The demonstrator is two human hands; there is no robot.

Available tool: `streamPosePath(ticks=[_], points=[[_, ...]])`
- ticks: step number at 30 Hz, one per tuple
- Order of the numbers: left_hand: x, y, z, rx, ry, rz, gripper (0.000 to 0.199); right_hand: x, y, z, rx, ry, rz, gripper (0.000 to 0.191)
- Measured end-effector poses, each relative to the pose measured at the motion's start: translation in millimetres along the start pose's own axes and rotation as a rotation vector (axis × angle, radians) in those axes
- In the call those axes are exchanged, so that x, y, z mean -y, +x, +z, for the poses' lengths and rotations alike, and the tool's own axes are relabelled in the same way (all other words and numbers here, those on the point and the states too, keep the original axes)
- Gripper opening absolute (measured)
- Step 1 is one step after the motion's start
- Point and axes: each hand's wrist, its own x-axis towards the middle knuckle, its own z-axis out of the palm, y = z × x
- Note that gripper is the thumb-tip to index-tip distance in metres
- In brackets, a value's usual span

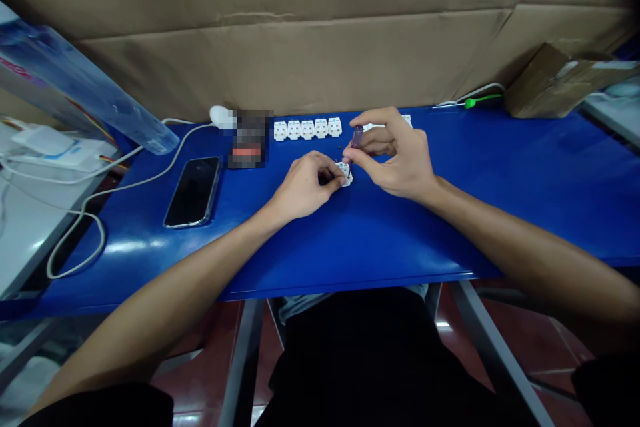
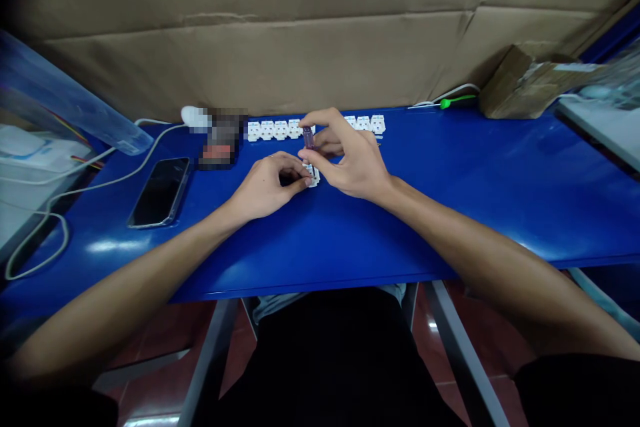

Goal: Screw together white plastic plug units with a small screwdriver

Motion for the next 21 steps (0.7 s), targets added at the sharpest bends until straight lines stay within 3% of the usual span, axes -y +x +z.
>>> streamPosePath(ticks=[4,9,13,16,19,21], points=[[-1,0,0.4,-0.004,-0.007,0.002,0.009,-2,3,-1,-0.038,-0.113,-0.073,0.051],[-2,0,0.1,0.003,-0.023,0.011,0.011,0,6,-6,0.128,-0.015,-0.116,0.051],[-1,1,0.3,0.013,-0.014,0.005,0.011,6,6,-7,0.234,0.083,-0.047,0.048],[1,1,0.6,0.007,-0.016,-0.003,0.010,8,6,-6,0.107,-0.014,-0.001,0.041],[0,1,0.6,0.003,-0.018,-0.001,0.009,5,6,-5,-0.045,-0.130,-0.059,0.039],[0,0,0.2,0.000,-0.014,0.004,0.008,2,6,-5,-0.076,-0.180,-0.106,0.037]])
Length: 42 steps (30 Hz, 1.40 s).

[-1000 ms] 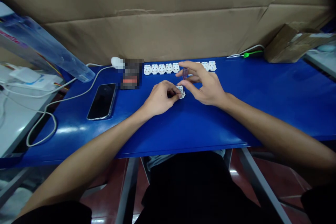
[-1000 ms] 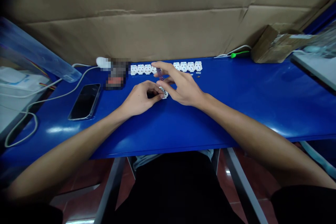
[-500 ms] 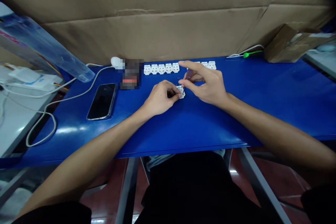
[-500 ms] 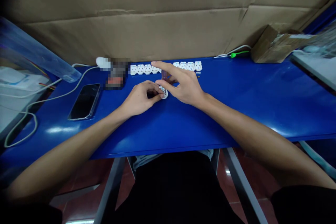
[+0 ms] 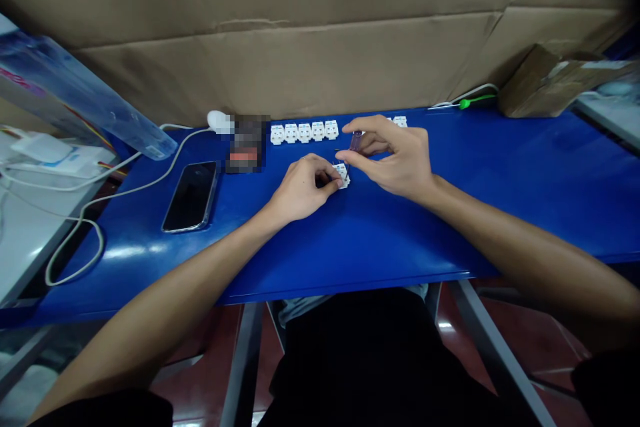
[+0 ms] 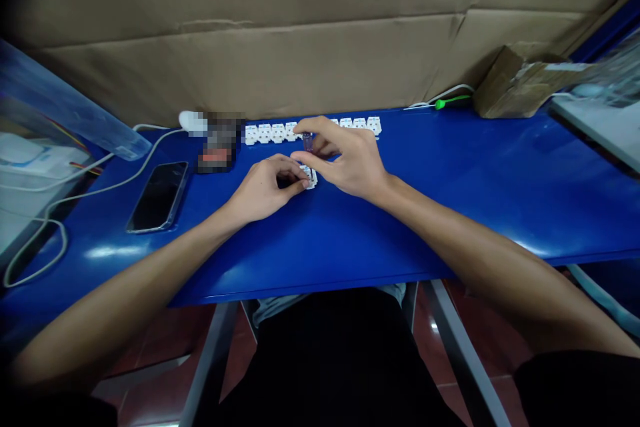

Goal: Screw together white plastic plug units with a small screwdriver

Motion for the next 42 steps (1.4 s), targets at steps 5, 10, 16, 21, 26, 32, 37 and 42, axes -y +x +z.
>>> streamPosePath(ticks=[5,10,16,21,26,32,37,42], points=[[-0.9,-0.4,-0.8,0.011,-0.015,-0.004,0.008,1.3,-1.9,-1.2,0.207,0.097,-0.070,0.045],[0.8,0.4,-0.3,0.027,0.000,-0.007,0.009,7.8,-1.6,-3.2,0.286,0.261,0.003,0.045],[-0.1,0.9,-0.5,0.009,0.024,-0.004,0.008,6.5,-1.0,0.5,0.103,0.117,0.082,0.041],[-0.6,0.8,-0.9,0.004,0.020,0.003,0.007,3.4,-0.8,2.3,0.089,0.025,-0.010,0.044],[-1.7,0.4,-1.3,0.011,0.003,-0.018,0.008,2.7,1.5,-2.5,0.206,0.064,-0.106,0.045],[-1.3,1.1,-1.4,0.032,-0.016,-0.017,0.012,5.7,3.1,-7.2,0.333,0.265,0.017,0.043],[0.8,1.7,-1.0,0.006,0.004,-0.013,0.009,7.0,2.1,-6.4,0.223,0.166,0.089,0.037],[-0.2,1.7,-1.3,0.001,0.011,-0.032,0.006,5.1,0.8,-2.7,0.087,0.036,0.022,0.036]])
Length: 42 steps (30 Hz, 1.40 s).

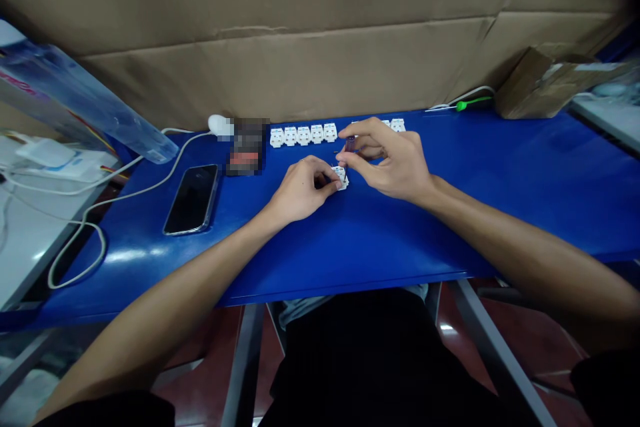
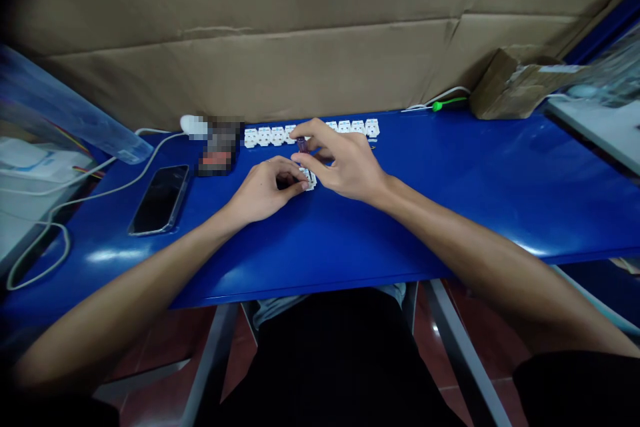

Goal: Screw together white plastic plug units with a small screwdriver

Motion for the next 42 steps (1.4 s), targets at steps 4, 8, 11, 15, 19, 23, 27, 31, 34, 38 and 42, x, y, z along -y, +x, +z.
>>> streamPosePath(ticks=[4,8,11,15,19,23,27,31,34,38,42], points=[[-1,-1,-0.1,0.000,0.011,0.001,0.005,-3,0,1,-0.023,-0.027,-0.072,0.035],[-2,-1,-1.8,0.004,0.008,0.006,0.007,-5,-1,-1,0.101,0.039,-0.131,0.036],[-1,-1,-5.7,0.038,-0.017,-0.004,0.012,-6,-3,-3,0.162,0.100,-0.173,0.040],[2,0,-11.7,0.085,-0.046,-0.003,0.016,-8,-3,-6,0.209,0.151,-0.197,0.042],[3,1,-13.5,0.084,-0.044,0.000,0.017,-7,-2,-7,0.242,0.194,-0.169,0.039],[4,1,-12.3,0.075,-0.036,0.006,0.016,-4,-1,-5,0.243,0.250,-0.095,0.038],[5,1,-11.7,0.073,-0.038,0.000,0.015,-4,-2,-4,0.240,0.279,-0.052,0.039],[5,1,-11.8,0.070,-0.040,0.003,0.014,-5,-2,-4,0.244,0.303,-0.033,0.039],[5,1,-11.9,0.068,-0.043,0.009,0.014,-4,-2,-4,0.244,0.308,-0.027,0.040],[5,2,-11.7,0.063,-0.056,0.012,0.015,-3,-2,-3,0.238,0.341,-0.032,0.036],[5,2,-11.1,0.059,-0.052,-0.001,0.015,2,1,-4,0.231,0.370,0.051,0.036]])
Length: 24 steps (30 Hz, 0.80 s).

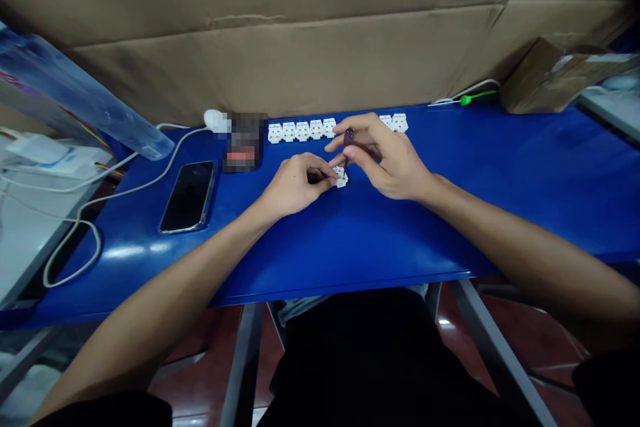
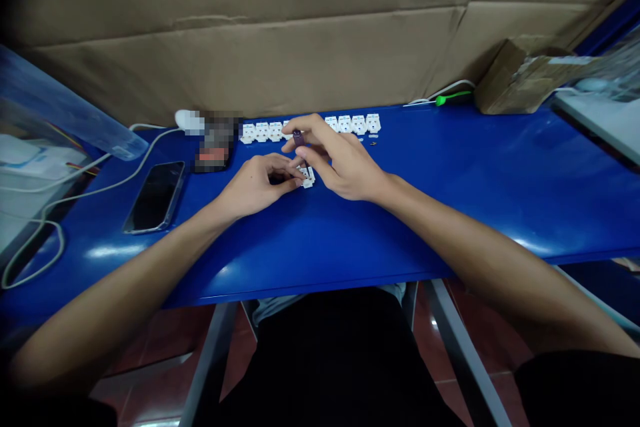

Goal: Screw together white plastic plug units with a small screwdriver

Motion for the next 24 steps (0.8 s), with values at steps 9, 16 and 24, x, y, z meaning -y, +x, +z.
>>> streamPosePath(ticks=[9,16,24], points=[[0.9,1.1,1.1,-0.009,0.022,0.003,0.013,1.0,1.9,4.4,-0.145,-0.108,0.068,0.037],[0.7,2.9,2.4,-0.013,0.010,-0.001,0.009,-3.6,-0.5,7.7,-0.227,-0.242,0.010,0.043],[-1.8,1.3,2.8,-0.012,-0.035,-0.007,0.010,-4.1,0.6,4.5,-0.122,-0.233,-0.135,0.040]])
